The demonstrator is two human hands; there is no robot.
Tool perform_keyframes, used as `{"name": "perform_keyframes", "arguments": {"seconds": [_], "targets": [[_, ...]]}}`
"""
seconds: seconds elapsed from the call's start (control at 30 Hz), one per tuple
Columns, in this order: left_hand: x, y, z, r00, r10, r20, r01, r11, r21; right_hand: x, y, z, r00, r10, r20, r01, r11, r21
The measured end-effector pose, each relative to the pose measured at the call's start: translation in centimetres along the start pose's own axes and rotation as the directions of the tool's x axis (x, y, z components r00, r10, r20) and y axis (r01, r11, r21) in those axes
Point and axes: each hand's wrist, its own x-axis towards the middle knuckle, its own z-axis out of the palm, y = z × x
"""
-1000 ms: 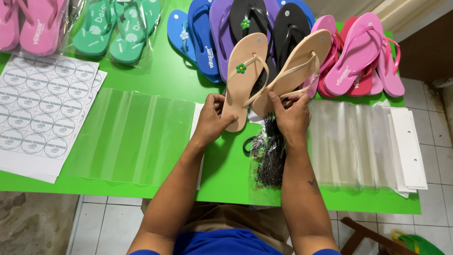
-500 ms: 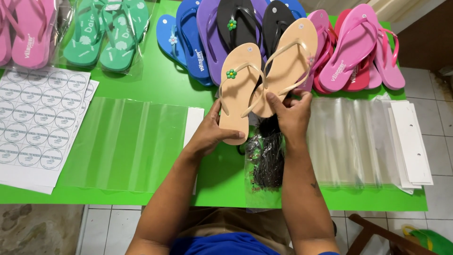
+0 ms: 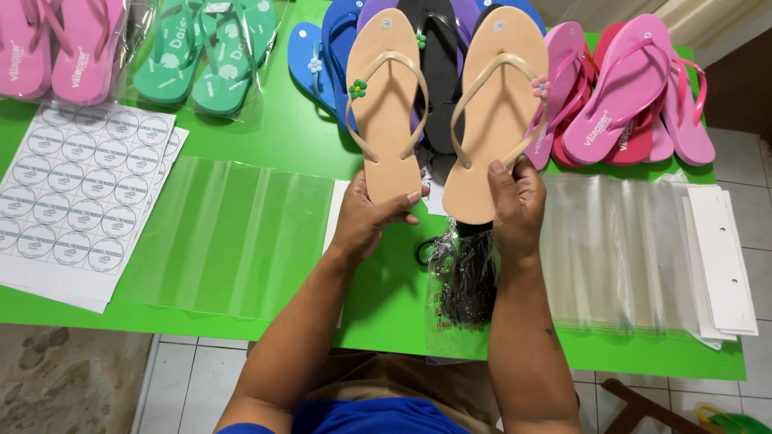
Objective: The person assembles a pair of flip-flop sandals by threading black plastic ties through the straps, then places the pair inside a clear plastic bag and applies a white adhesive cardboard header to the top of the bag.
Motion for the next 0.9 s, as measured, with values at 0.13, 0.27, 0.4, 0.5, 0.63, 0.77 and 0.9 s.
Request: {"name": "perform_keyframes", "arguments": {"seconds": [0.13, 0.27, 0.4, 0.5, 0.63, 0.77, 0.9], "targets": [[0.7, -0.8, -0.8, 0.996, 0.085, -0.027, -0.082, 0.994, 0.072, -0.4, 0.8, 0.5, 0.999, -0.027, 0.042, 0.029, 0.998, -0.059], [0.7, -1.8, -0.4, 0.989, 0.102, -0.109, -0.090, 0.990, 0.105, -0.3, 2.7, 0.3, 0.990, -0.122, 0.071, 0.129, 0.986, -0.106], [1.0, -2.6, -0.9, 0.984, 0.091, -0.152, -0.069, 0.987, 0.147, -0.5, 2.9, 0.3, 0.981, -0.175, 0.080, 0.186, 0.969, -0.161], [-0.2, -0.1, 1.1, 0.985, 0.084, -0.151, -0.055, 0.981, 0.184, -0.7, 2.1, 0.2, 0.982, -0.171, 0.083, 0.184, 0.964, -0.193], [-0.6, 0.3, 1.7, 0.983, 0.098, -0.154, -0.070, 0.982, 0.177, -0.9, 1.7, 0.8, 0.980, -0.185, 0.068, 0.195, 0.962, -0.192], [-0.4, -0.3, 1.4, 0.984, 0.115, -0.139, -0.087, 0.977, 0.193, -0.8, 2.2, 0.7, 0.978, -0.201, 0.056, 0.208, 0.957, -0.203], [0.2, -1.8, 0.1, 0.987, 0.113, -0.117, -0.087, 0.974, 0.207, -0.9, 1.7, 1.0, 0.980, -0.197, 0.031, 0.199, 0.961, -0.191]]}}
